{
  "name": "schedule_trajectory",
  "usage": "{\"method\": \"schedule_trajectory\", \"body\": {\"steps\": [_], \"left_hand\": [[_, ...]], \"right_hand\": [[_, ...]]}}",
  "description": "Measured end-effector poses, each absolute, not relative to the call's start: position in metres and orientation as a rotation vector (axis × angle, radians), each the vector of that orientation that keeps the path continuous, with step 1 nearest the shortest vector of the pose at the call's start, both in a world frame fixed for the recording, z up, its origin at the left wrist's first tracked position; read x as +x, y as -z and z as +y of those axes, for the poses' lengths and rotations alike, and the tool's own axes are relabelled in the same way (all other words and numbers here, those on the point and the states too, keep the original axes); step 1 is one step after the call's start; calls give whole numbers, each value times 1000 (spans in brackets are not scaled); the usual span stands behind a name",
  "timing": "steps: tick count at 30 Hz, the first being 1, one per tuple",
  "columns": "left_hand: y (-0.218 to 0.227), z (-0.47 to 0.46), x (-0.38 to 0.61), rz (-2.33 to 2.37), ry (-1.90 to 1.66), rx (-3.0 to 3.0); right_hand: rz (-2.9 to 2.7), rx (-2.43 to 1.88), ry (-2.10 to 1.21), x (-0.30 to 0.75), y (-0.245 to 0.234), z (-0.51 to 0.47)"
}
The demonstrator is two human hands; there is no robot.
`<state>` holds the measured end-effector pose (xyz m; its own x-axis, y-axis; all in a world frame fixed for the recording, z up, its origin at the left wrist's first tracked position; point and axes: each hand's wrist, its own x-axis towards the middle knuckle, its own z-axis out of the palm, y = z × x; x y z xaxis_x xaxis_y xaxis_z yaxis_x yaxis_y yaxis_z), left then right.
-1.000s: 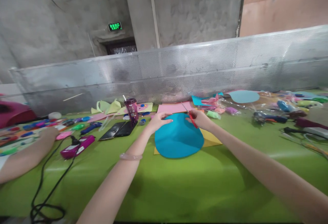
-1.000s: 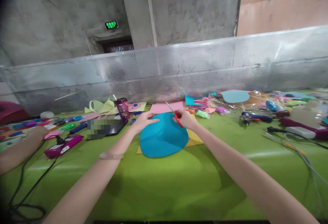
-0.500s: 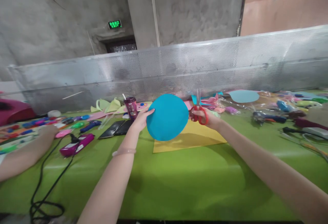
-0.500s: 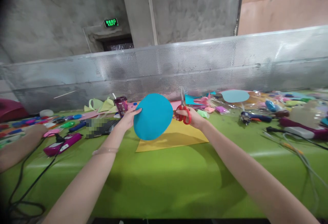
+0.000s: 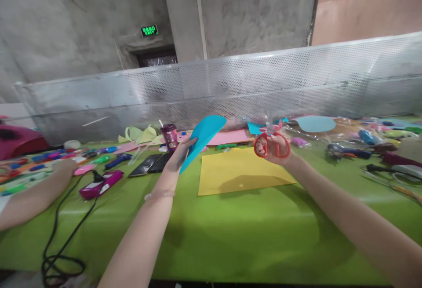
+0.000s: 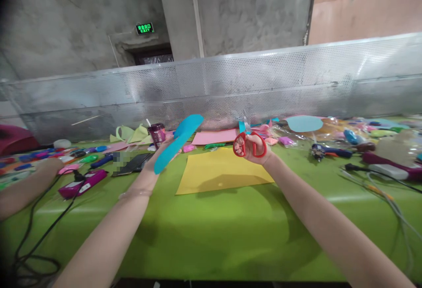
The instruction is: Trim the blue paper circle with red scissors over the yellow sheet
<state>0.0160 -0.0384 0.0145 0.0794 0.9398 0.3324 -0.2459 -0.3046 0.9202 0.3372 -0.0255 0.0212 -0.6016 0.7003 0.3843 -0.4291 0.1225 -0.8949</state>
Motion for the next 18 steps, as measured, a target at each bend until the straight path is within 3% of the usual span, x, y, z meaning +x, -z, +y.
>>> {"method": "schedule_trajectory", "body": {"steps": [6,18], "left_hand": [[-8,-26,16,889,-1249,1351],[-3,-17,15,915,-1262,1264]], "right_hand": [[-1584,-189,-1677,337,-18,-19],[-1752,-267,-1749,329,-17,-24]]}}
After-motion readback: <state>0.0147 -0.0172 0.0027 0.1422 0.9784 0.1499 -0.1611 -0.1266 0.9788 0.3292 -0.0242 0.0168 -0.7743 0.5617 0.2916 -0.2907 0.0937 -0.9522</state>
